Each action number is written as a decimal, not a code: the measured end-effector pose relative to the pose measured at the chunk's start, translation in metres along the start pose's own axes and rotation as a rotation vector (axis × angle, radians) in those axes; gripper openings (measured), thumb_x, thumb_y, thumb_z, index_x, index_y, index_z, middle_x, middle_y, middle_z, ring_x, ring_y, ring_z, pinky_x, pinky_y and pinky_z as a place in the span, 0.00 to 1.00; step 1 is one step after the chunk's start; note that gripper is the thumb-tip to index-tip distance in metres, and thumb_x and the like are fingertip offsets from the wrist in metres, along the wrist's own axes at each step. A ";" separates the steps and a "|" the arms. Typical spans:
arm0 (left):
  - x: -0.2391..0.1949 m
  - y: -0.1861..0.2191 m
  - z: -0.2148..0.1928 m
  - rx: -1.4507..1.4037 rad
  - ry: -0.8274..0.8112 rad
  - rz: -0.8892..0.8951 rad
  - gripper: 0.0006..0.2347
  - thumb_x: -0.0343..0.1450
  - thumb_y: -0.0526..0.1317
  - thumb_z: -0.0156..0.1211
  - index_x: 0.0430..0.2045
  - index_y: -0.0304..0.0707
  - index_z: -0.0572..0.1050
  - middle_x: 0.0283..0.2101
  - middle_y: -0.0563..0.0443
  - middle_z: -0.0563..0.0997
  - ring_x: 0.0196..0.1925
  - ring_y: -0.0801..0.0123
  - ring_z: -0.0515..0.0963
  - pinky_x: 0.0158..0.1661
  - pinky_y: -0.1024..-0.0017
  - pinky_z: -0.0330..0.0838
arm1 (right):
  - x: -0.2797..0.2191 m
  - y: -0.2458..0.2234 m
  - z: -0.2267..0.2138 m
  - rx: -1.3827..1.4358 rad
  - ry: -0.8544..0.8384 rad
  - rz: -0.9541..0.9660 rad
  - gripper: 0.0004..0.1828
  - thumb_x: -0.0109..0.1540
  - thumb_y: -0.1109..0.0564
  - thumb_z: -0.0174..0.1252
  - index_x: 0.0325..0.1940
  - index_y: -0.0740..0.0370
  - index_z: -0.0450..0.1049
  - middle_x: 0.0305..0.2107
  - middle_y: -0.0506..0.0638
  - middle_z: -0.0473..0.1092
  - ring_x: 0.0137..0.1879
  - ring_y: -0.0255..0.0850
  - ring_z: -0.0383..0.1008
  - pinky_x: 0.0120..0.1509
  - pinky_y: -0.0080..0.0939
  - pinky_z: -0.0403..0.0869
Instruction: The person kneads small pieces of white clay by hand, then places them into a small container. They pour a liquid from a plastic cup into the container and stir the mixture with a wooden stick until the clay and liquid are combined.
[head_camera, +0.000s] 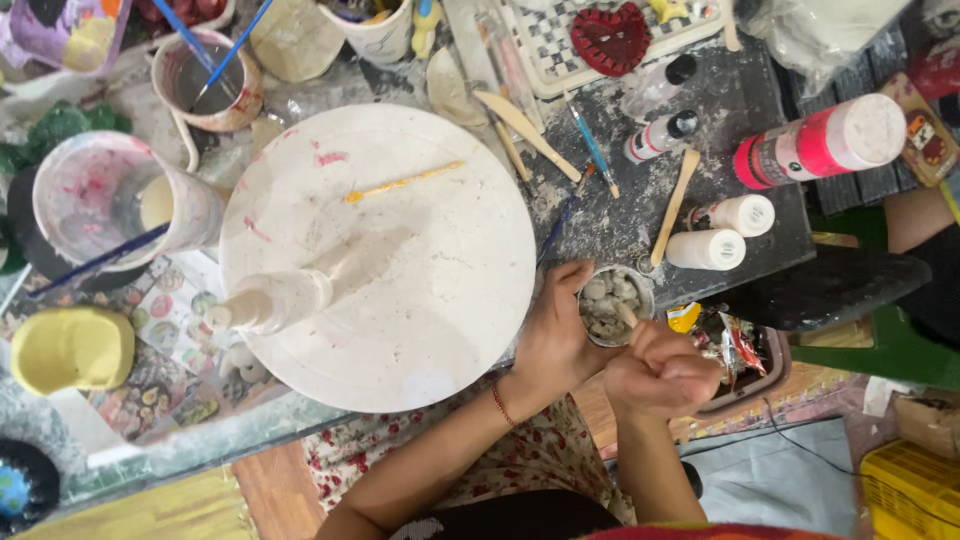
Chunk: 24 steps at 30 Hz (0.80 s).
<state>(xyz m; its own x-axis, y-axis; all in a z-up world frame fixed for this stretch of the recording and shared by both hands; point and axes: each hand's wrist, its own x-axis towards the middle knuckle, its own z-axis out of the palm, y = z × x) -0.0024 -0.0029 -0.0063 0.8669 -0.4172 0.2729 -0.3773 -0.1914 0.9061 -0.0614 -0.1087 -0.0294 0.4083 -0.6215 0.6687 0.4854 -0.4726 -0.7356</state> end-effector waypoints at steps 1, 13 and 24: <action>-0.001 -0.001 -0.001 0.003 0.008 0.000 0.42 0.56 0.44 0.83 0.58 0.22 0.59 0.60 0.28 0.69 0.59 0.42 0.77 0.56 0.58 0.76 | -0.002 0.003 0.000 0.030 -0.009 0.051 0.24 0.76 0.36 0.33 0.35 0.54 0.47 0.15 0.48 0.44 0.19 0.32 0.36 0.20 0.35 0.44; 0.000 0.002 -0.003 0.005 0.006 0.006 0.42 0.56 0.45 0.83 0.58 0.22 0.59 0.60 0.26 0.70 0.57 0.41 0.78 0.55 0.58 0.76 | -0.001 -0.008 -0.012 0.213 0.194 0.218 0.23 0.74 0.33 0.36 0.35 0.50 0.49 0.15 0.44 0.42 0.15 0.30 0.35 0.17 0.32 0.42; -0.002 -0.003 0.000 -0.013 -0.012 0.016 0.39 0.59 0.40 0.81 0.58 0.22 0.58 0.62 0.26 0.69 0.59 0.41 0.78 0.56 0.59 0.76 | 0.011 0.001 0.004 0.417 -0.129 0.089 0.31 0.75 0.37 0.32 0.21 0.52 0.41 0.10 0.42 0.41 0.16 0.32 0.33 0.19 0.36 0.39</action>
<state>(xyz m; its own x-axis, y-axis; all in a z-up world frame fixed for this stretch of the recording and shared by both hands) -0.0030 -0.0012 -0.0092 0.8568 -0.4307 0.2836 -0.3867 -0.1728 0.9059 -0.0533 -0.1137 -0.0228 0.5429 -0.5524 0.6326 0.7036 -0.1120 -0.7017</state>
